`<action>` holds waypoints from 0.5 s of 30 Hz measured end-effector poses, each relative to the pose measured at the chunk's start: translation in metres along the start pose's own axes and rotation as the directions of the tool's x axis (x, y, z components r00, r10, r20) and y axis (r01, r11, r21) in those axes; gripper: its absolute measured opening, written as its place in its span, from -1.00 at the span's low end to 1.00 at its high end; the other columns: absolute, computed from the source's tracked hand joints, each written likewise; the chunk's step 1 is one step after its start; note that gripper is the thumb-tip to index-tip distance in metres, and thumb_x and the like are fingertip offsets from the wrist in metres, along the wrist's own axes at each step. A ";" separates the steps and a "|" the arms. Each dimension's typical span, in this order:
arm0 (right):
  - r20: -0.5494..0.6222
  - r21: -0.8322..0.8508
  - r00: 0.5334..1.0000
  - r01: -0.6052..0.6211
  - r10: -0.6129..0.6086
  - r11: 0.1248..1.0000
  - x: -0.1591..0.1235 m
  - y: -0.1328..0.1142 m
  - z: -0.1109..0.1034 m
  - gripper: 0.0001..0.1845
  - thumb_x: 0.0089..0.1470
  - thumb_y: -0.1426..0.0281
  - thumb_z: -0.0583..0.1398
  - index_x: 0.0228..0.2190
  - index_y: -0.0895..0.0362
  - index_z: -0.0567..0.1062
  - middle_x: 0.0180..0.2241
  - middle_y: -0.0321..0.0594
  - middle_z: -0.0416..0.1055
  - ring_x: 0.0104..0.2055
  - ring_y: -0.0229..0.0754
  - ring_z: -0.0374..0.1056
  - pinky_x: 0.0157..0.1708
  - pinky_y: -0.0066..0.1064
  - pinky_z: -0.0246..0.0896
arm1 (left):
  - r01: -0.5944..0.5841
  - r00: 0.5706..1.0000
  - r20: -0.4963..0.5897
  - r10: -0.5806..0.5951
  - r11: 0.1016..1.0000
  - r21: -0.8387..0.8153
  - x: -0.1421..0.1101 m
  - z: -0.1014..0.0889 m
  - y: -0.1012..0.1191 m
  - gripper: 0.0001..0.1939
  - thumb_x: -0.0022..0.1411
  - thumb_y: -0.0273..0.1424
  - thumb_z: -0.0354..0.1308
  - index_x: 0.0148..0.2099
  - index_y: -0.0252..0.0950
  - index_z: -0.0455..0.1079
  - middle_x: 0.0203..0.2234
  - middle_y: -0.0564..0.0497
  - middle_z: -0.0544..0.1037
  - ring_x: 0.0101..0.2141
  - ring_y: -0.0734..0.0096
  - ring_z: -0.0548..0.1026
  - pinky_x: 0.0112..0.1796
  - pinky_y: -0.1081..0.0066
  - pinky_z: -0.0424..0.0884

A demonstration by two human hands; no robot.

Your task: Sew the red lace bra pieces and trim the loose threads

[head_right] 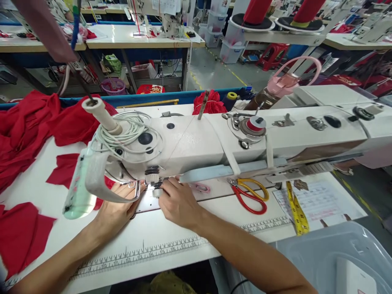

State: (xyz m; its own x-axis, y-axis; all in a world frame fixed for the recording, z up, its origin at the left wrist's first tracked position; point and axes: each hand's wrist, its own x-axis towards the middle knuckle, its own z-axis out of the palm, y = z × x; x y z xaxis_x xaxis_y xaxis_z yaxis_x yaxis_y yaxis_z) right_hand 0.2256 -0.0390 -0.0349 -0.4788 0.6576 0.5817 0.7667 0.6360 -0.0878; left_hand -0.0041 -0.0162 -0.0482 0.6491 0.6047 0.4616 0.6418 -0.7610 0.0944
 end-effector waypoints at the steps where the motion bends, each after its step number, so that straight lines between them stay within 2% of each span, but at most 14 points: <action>1: -0.017 0.007 1.000 -0.003 0.003 1.000 0.001 0.000 0.000 -0.64 -0.01 0.63 0.14 -0.72 0.12 0.22 -0.52 -0.23 0.08 -0.37 -0.15 0.02 -0.41 -0.30 -0.19 | -0.014 1.000 0.008 0.014 1.000 0.008 -0.001 0.000 -0.001 -0.56 0.30 -0.60 0.10 0.21 -0.35 0.31 -0.02 -0.19 0.58 0.03 0.10 0.52 0.08 0.06 0.44; 4: -0.091 0.036 0.995 -0.029 0.033 0.999 0.003 -0.001 -0.001 -0.64 0.03 0.60 0.14 -0.71 0.12 0.22 -0.51 -0.24 0.11 -0.39 -0.19 0.05 -0.46 -0.32 -0.20 | -0.054 0.999 0.004 0.054 0.998 0.038 0.000 0.000 -0.003 -0.53 0.29 -0.60 0.10 0.23 -0.34 0.30 -0.05 -0.19 0.59 0.02 0.09 0.53 0.06 0.07 0.46; 7: -0.145 0.062 0.987 -0.062 0.071 0.996 0.004 -0.001 -0.003 -0.71 0.07 0.56 0.14 -0.63 0.13 0.28 -0.48 -0.24 0.19 -0.41 -0.23 0.10 -0.49 -0.34 -0.22 | -0.051 0.999 -0.008 0.052 0.996 0.067 0.003 0.000 -0.003 -0.54 0.27 -0.63 0.08 0.22 -0.39 0.31 -0.08 -0.23 0.60 0.03 0.06 0.52 0.05 0.07 0.47; 12: -0.131 0.168 0.976 -0.150 0.173 0.974 0.004 0.003 -0.006 -0.91 0.12 0.53 0.11 -0.37 0.12 0.39 -0.46 -0.27 0.32 -0.46 -0.23 0.19 -0.44 -0.37 -0.03 | -0.061 0.998 -0.018 0.061 0.997 0.047 0.005 0.000 -0.005 -0.55 0.28 -0.57 0.10 0.21 -0.32 0.32 -0.04 -0.22 0.58 0.00 0.07 0.54 0.02 0.08 0.49; 15: -0.137 0.225 0.970 -0.167 0.201 0.960 0.004 0.004 -0.009 -0.88 0.13 0.53 0.10 -0.29 0.11 0.39 -0.43 -0.27 0.41 -0.44 -0.20 0.26 -0.40 -0.36 0.06 | -0.070 0.997 -0.021 0.070 0.997 0.036 0.007 -0.001 -0.005 -0.50 0.29 -0.58 0.08 0.26 -0.32 0.26 -0.03 -0.24 0.58 0.00 0.08 0.54 0.01 0.10 0.50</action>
State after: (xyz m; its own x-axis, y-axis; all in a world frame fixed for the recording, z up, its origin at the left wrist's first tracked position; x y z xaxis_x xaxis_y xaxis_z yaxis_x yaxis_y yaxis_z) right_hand 0.2311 -0.0373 -0.0252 -0.2514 0.7103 0.6575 0.7201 0.5912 -0.3633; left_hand -0.0030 -0.0081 -0.0449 0.6841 0.5446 0.4851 0.6093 -0.7924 0.0303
